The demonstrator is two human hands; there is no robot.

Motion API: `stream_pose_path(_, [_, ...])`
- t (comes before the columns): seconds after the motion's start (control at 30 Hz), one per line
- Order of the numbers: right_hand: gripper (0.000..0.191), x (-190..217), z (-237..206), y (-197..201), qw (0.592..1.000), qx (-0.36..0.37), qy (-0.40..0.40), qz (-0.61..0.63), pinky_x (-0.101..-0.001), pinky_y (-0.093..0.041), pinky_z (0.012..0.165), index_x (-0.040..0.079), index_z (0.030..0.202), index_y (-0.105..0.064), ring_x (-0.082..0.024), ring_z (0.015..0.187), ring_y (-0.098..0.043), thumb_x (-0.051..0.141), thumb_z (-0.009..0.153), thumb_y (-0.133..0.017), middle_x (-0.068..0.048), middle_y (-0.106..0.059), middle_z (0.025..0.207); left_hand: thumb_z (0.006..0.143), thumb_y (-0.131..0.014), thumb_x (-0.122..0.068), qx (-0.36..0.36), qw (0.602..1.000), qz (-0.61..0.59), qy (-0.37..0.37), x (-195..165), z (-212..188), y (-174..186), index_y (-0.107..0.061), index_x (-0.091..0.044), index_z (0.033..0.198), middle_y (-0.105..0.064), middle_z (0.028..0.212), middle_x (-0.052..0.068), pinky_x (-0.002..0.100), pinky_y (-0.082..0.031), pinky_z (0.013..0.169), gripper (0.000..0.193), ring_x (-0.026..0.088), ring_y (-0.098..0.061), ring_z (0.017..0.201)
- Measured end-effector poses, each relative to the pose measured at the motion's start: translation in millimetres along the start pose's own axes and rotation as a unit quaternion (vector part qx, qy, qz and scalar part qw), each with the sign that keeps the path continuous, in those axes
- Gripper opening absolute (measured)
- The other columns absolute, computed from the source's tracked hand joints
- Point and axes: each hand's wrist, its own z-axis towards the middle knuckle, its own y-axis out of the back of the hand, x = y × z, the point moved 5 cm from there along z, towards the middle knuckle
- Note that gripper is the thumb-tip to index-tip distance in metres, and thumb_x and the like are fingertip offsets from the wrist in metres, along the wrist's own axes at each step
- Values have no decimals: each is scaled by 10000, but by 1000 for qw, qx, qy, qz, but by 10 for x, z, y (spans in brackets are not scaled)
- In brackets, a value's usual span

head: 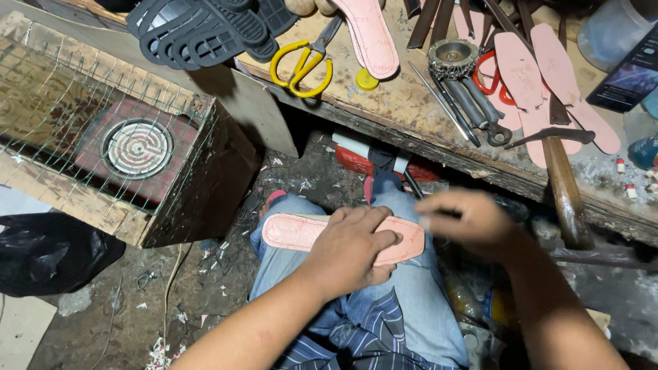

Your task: The person sits on the floor of a shoe workshop and assembles a shoe. They trim the edge of a black sole with a hand tool, hammer the sole flat, fit the sole to a shoe upper, press the parts together, and handle pink insoles and a wooden shoe last while working.

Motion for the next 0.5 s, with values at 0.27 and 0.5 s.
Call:
stream_pose_path(0.27, [189,53,877,530,935,-298,64,-183,-371,-562,797,48,1095,-720,-279,889,-711,128,926,-693,-141,-687,1017,652,-843,-300,1,1000,-13,5,-8,72,-1,-737,-125,1081,-603,1307,144,455,-420,1000,476,335,-568,1204])
stream_pose_path(0.5, [155,-254,1249,635,878,-367,48,-303,-486,-523,855,52,1068,-738,-400,983,-662,86,958,-635,-180,-692,1081,665,-844,-300,-4,1000,-9,13,21,107,7,-735,-131,1087,-607,1323,136,466,-420,1021,467,334,-568,1223])
